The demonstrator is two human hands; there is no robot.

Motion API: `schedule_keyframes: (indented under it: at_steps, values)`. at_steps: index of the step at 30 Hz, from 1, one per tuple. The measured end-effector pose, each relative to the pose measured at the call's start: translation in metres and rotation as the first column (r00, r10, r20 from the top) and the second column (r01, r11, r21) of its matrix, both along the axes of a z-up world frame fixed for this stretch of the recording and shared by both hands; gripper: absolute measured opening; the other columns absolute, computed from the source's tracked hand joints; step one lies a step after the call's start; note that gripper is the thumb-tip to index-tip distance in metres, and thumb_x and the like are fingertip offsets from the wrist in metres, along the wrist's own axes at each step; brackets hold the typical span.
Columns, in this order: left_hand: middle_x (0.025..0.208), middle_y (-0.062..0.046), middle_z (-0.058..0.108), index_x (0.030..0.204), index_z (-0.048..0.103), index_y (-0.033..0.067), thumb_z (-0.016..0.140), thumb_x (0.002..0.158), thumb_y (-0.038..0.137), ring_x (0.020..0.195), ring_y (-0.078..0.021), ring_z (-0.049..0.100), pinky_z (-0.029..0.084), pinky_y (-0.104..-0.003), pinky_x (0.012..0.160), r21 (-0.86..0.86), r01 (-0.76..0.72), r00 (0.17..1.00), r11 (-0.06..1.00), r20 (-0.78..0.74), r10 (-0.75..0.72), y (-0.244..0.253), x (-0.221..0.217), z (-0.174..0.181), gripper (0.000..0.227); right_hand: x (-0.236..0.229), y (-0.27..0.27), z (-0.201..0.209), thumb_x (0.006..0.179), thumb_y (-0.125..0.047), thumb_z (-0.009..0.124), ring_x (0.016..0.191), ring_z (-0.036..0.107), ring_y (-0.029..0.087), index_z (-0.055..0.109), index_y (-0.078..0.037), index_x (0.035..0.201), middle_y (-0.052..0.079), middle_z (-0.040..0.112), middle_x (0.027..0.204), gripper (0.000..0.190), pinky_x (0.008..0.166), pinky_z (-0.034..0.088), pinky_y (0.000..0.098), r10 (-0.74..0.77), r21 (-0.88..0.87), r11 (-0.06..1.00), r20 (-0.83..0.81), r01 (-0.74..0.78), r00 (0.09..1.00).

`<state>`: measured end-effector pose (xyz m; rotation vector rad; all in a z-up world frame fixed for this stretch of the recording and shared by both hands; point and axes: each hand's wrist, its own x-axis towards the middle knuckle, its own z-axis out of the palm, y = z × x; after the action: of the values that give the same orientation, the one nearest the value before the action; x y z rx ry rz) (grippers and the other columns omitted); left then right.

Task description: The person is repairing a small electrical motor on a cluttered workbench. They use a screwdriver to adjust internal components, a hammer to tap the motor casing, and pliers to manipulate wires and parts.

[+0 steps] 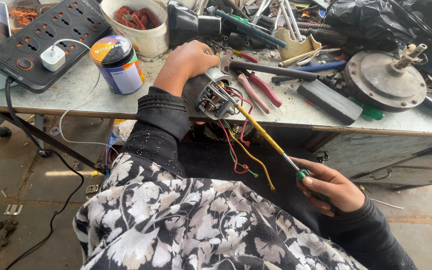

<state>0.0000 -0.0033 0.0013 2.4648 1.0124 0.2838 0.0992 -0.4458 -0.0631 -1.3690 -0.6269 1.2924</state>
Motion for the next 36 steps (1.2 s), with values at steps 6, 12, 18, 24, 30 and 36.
schedule_keyframes:
  at_steps: [6,12,18,24,30,36]
  values:
    - [0.117,-0.011,0.073,0.108,0.080,0.0271,0.069,0.074,0.050,0.112,-0.0342,0.067,0.051,-0.041,0.100,0.024,-0.005,1.000,1.000,0.013,0.005,-0.003,0.001,-0.001,0.043,-0.006,0.003,0.006,0.096,-0.011,0.051,0.038,0.040,0.006,0.039,-0.007,0.155,0.009,0.055,0.081,0.061,0.028,0.031,0.0200,-0.020,0.007,1.000,-0.209,0.022,0.978]
    - [0.118,-0.011,0.073,0.109,0.079,0.0260,0.069,0.075,0.049,0.112,-0.0324,0.067,0.051,-0.041,0.099,0.024,-0.026,1.000,0.999,-0.005,0.027,-0.007,0.002,0.002,0.042,-0.012,0.011,0.012,0.096,-0.011,0.050,0.038,0.039,0.008,0.034,-0.018,0.159,0.006,0.052,0.068,0.065,0.029,0.033,0.0240,0.045,-0.110,0.993,0.070,-0.037,0.997]
    - [0.118,-0.011,0.073,0.113,0.077,0.0255,0.067,0.078,0.048,0.112,-0.0316,0.067,0.051,-0.041,0.098,0.040,-0.025,0.999,0.999,-0.039,0.026,-0.007,0.004,0.003,0.043,-0.010,0.012,0.025,0.097,-0.021,0.057,0.036,0.038,0.008,0.035,-0.028,0.164,-0.004,0.040,0.048,0.071,0.035,0.034,0.0247,0.126,-0.276,0.961,0.354,-0.025,0.927]
    - [0.115,-0.011,0.074,0.110,0.078,0.0250,0.067,0.078,0.047,0.112,-0.0304,0.068,0.052,-0.041,0.098,0.046,-0.020,1.000,0.999,-0.023,0.021,-0.008,0.003,-0.002,0.040,-0.021,0.012,0.029,0.091,-0.019,0.064,0.046,0.049,0.018,0.038,-0.028,0.157,0.005,0.054,0.048,0.072,0.049,0.048,0.0288,0.195,-0.207,0.978,0.842,-0.033,0.503]
    - [0.115,-0.011,0.073,0.109,0.079,0.0272,0.067,0.077,0.049,0.111,-0.0314,0.067,0.051,-0.042,0.098,0.067,-0.035,0.999,0.997,-0.020,0.037,-0.008,0.004,-0.002,0.040,-0.042,0.020,0.027,0.092,-0.025,0.065,0.063,0.068,0.034,0.035,-0.032,0.161,0.015,0.070,0.081,0.076,0.060,0.052,0.0411,0.266,-0.269,0.950,0.963,0.157,0.041]
    - [0.115,-0.012,0.073,0.114,0.078,0.0271,0.063,0.079,0.053,0.111,-0.0347,0.067,0.051,-0.043,0.097,0.051,-0.033,0.998,0.998,0.055,0.030,-0.003,-0.001,-0.005,0.046,-0.032,0.003,0.017,0.102,-0.019,0.065,0.068,0.070,0.026,0.037,-0.021,0.160,0.017,0.068,0.089,0.064,0.059,0.053,0.0323,-0.152,0.206,0.944,0.965,-0.258,0.214]
